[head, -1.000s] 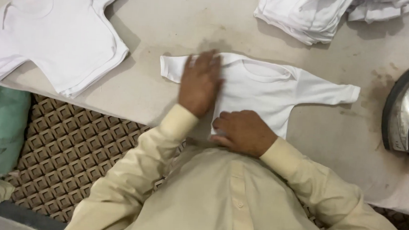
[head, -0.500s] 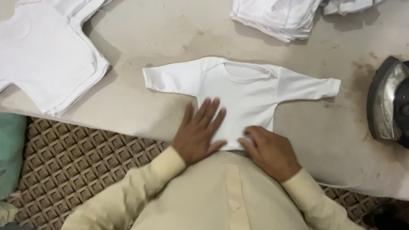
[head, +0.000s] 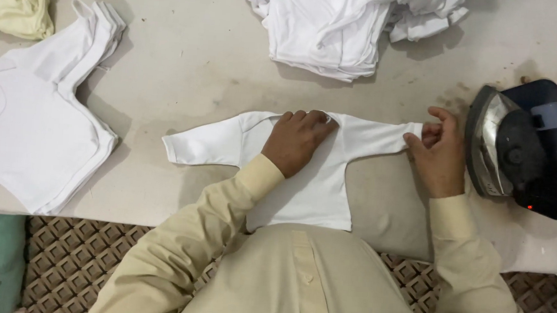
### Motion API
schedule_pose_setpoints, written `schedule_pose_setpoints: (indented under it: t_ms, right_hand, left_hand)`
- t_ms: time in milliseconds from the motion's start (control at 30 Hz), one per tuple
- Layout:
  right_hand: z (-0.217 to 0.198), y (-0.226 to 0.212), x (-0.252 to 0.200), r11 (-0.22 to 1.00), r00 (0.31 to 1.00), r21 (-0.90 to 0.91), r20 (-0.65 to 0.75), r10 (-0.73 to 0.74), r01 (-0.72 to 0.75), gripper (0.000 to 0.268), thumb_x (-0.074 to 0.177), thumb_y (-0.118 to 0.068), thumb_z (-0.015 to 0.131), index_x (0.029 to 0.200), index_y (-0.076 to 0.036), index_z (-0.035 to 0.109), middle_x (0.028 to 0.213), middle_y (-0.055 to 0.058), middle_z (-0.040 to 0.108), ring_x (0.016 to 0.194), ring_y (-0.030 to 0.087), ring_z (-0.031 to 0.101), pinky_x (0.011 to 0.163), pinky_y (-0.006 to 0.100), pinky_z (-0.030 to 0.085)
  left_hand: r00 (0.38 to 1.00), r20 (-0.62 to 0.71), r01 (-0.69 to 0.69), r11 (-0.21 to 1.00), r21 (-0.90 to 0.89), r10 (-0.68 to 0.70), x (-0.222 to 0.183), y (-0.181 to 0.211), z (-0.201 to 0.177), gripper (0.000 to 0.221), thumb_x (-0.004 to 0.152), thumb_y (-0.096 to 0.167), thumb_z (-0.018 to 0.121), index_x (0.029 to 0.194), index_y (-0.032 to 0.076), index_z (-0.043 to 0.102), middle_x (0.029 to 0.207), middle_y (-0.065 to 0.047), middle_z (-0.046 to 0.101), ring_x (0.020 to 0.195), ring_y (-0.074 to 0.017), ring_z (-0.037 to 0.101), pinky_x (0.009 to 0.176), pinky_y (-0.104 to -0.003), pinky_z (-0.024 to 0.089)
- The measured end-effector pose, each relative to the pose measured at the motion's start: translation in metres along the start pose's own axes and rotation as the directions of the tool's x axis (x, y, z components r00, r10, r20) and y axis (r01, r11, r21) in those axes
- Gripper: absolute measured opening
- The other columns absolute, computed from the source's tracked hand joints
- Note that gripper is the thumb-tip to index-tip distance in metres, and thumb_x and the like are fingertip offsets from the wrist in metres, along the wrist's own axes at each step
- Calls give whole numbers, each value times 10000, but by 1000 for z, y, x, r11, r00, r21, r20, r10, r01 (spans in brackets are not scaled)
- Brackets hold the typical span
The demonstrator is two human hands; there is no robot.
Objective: The person is ironing and folding small white baby shirts on a pressing table.
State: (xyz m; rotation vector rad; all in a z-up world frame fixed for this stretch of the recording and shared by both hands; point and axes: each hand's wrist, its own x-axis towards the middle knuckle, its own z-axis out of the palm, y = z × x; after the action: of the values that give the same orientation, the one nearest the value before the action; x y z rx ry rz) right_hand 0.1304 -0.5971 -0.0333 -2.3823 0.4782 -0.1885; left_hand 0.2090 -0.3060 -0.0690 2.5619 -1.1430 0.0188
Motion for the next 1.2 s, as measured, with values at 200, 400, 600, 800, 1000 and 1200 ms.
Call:
schedule_pose_setpoints:
  t_ms: [200,400,600,800,1000,1200]
  right_hand:
    - [4,26,18,931,999,365,-30,24,-11,311,952,6,657,1254,-69,638,953,9,499,809,73,501,775,204,437]
    - [3,29,17,856,946,456,305,110,-246,389,960,3,636,1334,-96,592,1004,36,625,880,85,598,794,209,471]
    - [-12,43,23,870,942,443,330,67,-217,480,962,-70,662,1432,-144,594,1028,-39,546,923,61,487,829,176,399]
    - [-7,46,19,885,941,412,331,78,-218,365,989,-149,680,1352,-134,641,1136,-12,626,986,83,532,875,209,432]
    - [-5,46,16,892,950,392,294,109,-224,322,993,-156,658,1314,-156,668,949,-57,529,832,53,446,784,180,365]
    - [-6,32,15,887,943,375,290,162,-267,291,983,-166,673,1274,-167,684,980,-54,557,865,56,474,795,182,384]
  left_hand:
    - [995,10,97,990,-103,-96,21,-10,10,301,913,90,536,1181,131,666,1019,-92,635,681,-360,627,487,-509,452]
    - [874,215,483,738,-471,-435,23,-4,-18,259,960,279,564,1103,191,761,858,-39,741,812,-273,697,708,-426,517]
    - [693,397,713,492,-499,-602,35,-15,-31,217,885,357,625,829,182,739,642,30,669,621,-144,605,640,-332,484]
    - [942,12,335,931,-144,-337,34,-26,3,260,878,326,727,1113,225,683,1049,-66,637,844,-352,641,679,-522,453]
    - [900,130,436,874,-215,-417,48,-39,-15,104,815,396,723,755,317,692,788,120,695,739,-191,615,833,-428,285]
    - [931,-176,304,947,-106,-319,32,-28,5,84,924,270,676,953,240,749,941,-2,711,831,-292,620,927,-488,338]
